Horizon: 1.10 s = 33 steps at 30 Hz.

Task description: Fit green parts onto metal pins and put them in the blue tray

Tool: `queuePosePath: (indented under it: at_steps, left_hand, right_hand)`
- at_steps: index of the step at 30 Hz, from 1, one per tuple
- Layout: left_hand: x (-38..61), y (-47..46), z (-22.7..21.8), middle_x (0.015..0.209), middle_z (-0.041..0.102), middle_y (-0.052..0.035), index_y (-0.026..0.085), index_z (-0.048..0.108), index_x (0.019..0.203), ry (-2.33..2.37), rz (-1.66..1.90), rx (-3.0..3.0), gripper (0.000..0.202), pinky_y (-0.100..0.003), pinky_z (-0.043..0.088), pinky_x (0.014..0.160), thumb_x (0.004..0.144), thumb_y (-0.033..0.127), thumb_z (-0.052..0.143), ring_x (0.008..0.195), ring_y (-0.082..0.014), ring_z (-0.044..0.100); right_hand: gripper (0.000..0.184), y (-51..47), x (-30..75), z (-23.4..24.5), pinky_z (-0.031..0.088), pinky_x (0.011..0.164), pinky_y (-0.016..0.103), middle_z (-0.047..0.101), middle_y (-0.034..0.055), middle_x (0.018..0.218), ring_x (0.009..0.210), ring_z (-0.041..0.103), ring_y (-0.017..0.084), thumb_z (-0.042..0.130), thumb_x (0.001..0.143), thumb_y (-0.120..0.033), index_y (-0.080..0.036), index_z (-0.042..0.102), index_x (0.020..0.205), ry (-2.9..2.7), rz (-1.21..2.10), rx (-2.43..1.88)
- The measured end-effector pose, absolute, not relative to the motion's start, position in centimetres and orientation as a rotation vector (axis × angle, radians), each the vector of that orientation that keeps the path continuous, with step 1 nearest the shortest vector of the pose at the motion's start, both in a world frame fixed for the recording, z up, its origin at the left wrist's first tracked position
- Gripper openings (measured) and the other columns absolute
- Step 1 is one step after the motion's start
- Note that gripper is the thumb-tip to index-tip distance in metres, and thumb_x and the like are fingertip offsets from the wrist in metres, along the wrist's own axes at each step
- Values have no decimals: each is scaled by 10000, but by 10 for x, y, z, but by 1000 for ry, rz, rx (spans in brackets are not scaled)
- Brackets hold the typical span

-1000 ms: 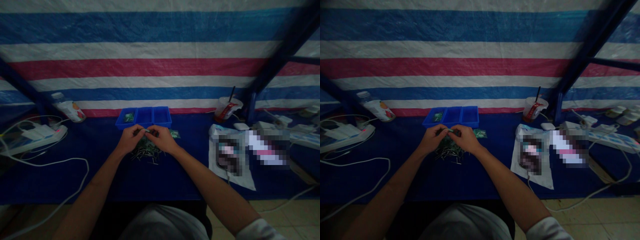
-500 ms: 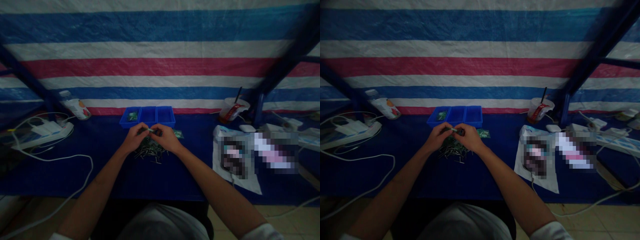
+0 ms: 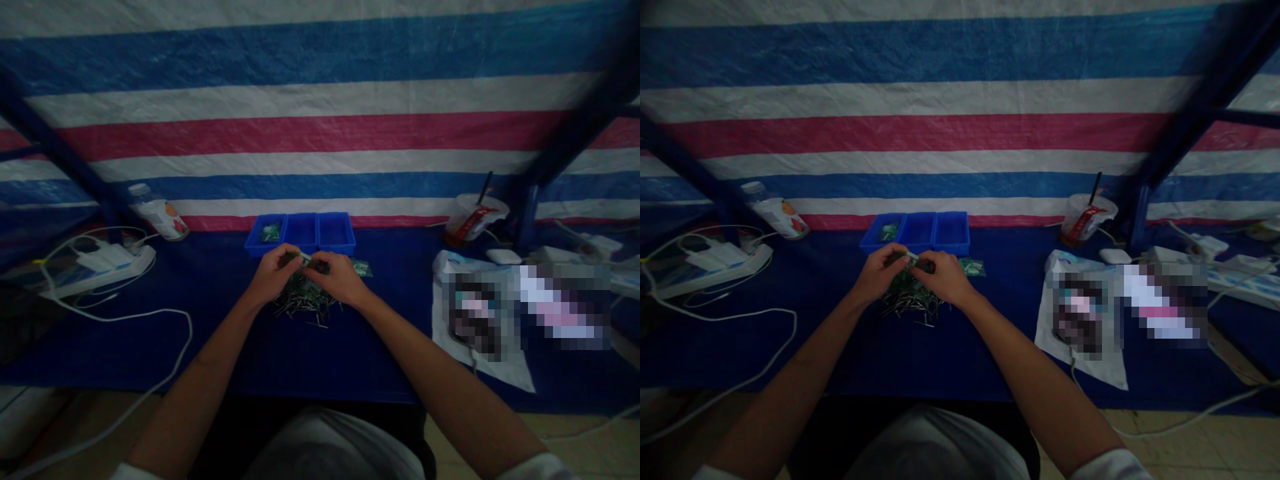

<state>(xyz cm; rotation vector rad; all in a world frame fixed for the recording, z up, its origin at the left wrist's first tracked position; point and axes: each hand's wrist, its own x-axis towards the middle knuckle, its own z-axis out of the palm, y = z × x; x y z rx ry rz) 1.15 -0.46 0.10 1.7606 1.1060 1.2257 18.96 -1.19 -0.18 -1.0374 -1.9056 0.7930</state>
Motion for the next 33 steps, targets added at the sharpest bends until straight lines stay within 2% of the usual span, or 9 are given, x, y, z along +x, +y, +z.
queuePosePath:
  at_steps: [8, 11, 14, 15, 17, 20, 23, 28, 33]
  left_hand:
    - [12, -4, -1, 815, 705, -33, 174, 683, 878, 1112, 1159, 1742, 222, -297, 498, 679, 750, 353, 705, 717, -155, 622]
    - [7, -2, 2, 773, 701, -32, 162, 695, 844, 1178, 1178, 1770, 243, -294, 492, 651, 746, 384, 710, 688, -160, 617]
    - [-7, 8, 8, 783, 703, -38, 158, 706, 887, 1404, 1438, 1794, 266, -304, 500, 661, 781, 400, 680, 709, -181, 626]
    - [-13, 13, 10, 830, 713, -48, 162, 708, 925, 1498, 1535, 1829, 262, -320, 510, 705, 805, 390, 660, 762, -197, 641]
    - [-26, 23, 14, 1035, 719, -79, 180, 703, 1030, 1627, 1555, 2047, 247, -375, 496, 889, 845, 325, 627, 982, -242, 645]
    - [-40, 30, 15, 1285, 629, -128, 177, 656, 1183, 1739, 1314, 2384, 344, -457, 391, 1062, 845, 213, 600, 1224, -298, 540]
    - [-42, 26, 8, 1218, 656, -149, 155, 665, 1159, 1895, 1164, 2461, 329, -472, 409, 1032, 848, 233, 594, 1168, -323, 567]
    - [-35, 16, -1, 1126, 696, -130, 165, 689, 1093, 1979, 1091, 2440, 288, -446, 439, 946, 877, 314, 571, 1087, -326, 597]
    - [-36, 15, 0, 1085, 697, -113, 181, 695, 1040, 1991, 1137, 2405, 250, -419, 434, 907, 874, 324, 575, 1039, -304, 598]
  right_hand:
    - [130, -14, 190, 1, 372, 605, 275, 579, -22, 652, 623, 496, 122, 622, 821, -279, -191, 632, 726, -1844, 812, -1103]
    - [115, -14, 189, 0, 399, 623, 280, 638, -3, 710, 646, 530, 131, 639, 816, -305, -194, 658, 794, -1809, 841, -1080]
    - [185, -12, 190, -1, 429, 651, 288, 683, 13, 767, 668, 567, 143, 647, 819, -331, -196, 673, 943, -1745, 828, -1074]
    - [211, -11, 190, -2, 433, 653, 290, 686, 14, 762, 666, 573, 146, 639, 827, -339, -196, 672, 979, -1735, 815, -1081]
    - [217, -10, 192, -3, 432, 648, 292, 685, 11, 740, 654, 582, 150, 616, 845, -340, -193, 676, 993, -1735, 775, -1112]
    - [195, -8, 195, -3, 428, 653, 301, 702, 21, 767, 672, 608, 160, 595, 863, -324, -192, 689, 971, -1794, 693, -1193]
    - [181, -8, 198, -3, 427, 690, 321, 718, 37, 840, 734, 624, 179, 577, 883, -315, -203, 699, 956, -1947, 572, -1221]
    - [213, -14, 198, -6, 410, 803, 382, 696, 86, 945, 920, 591, 255, 623, 869, -373, -199, 708, 958, -2231, 330, -1202]
    - [278, -20, 196, -7, 374, 792, 393, 674, 88, 1038, 980, 536, 288, 669, 834, -440, -226, 710, 1007, -2337, 273, -1256]
